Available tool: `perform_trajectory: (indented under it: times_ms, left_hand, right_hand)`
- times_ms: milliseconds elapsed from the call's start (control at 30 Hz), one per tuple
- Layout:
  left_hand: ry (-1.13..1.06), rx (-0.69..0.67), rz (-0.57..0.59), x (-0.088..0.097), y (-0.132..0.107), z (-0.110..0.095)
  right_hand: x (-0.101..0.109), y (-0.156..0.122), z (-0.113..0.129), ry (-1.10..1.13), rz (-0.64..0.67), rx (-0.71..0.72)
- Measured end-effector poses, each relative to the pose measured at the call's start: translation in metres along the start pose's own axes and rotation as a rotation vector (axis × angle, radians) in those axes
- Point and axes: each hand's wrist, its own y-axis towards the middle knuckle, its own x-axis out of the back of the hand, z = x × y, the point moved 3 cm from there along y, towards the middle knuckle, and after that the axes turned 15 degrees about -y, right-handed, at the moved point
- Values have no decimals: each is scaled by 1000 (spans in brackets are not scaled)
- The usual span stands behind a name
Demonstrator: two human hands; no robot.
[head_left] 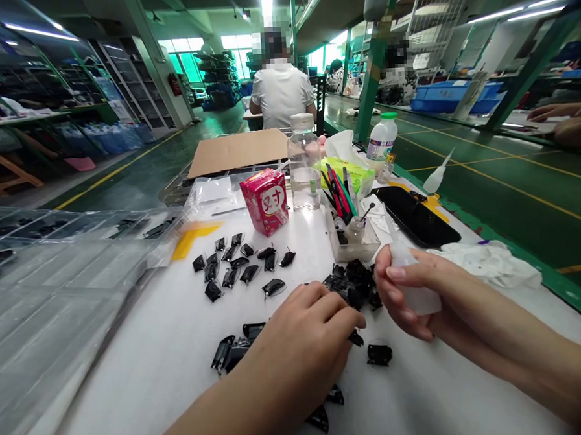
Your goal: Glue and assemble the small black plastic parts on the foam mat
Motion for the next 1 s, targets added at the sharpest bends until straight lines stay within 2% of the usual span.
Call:
perform_trajectory:
  times_ms: [100, 167, 267, 500, 633, 733, 833, 933, 1000]
  left_hand:
    - [37, -12, -86, -2, -1, -1]
    - [39, 0, -99, -3, -1, -2]
    - [33, 34, -42, 0, -2, -5]
    - [151, 227, 167, 16, -7, -8]
    - [68, 278, 186, 16, -8, -7]
    - [-176, 380, 42, 21, -6, -9]
    - [-647, 552, -118, 24, -5, -12]
    - [-1211, 713, -179, 18, -5, -15]
    - [-1430, 749, -191, 13, -4, -14]
  right_hand:
    - [1, -1, 0, 15, 2, 4]
    - [2, -2, 0, 24, 1, 4]
    - [2, -2, 0, 18, 3, -3]
    - [3, -2, 0, 12, -38, -58]
    - [1, -6, 0, 29, -34, -49]
    - [0, -9, -2, 35, 6, 5]
    - [0, -9, -4, 23, 13, 59]
    - [3, -9, -4, -55, -10, 150]
    - [4, -11, -3, -127, -16, 201]
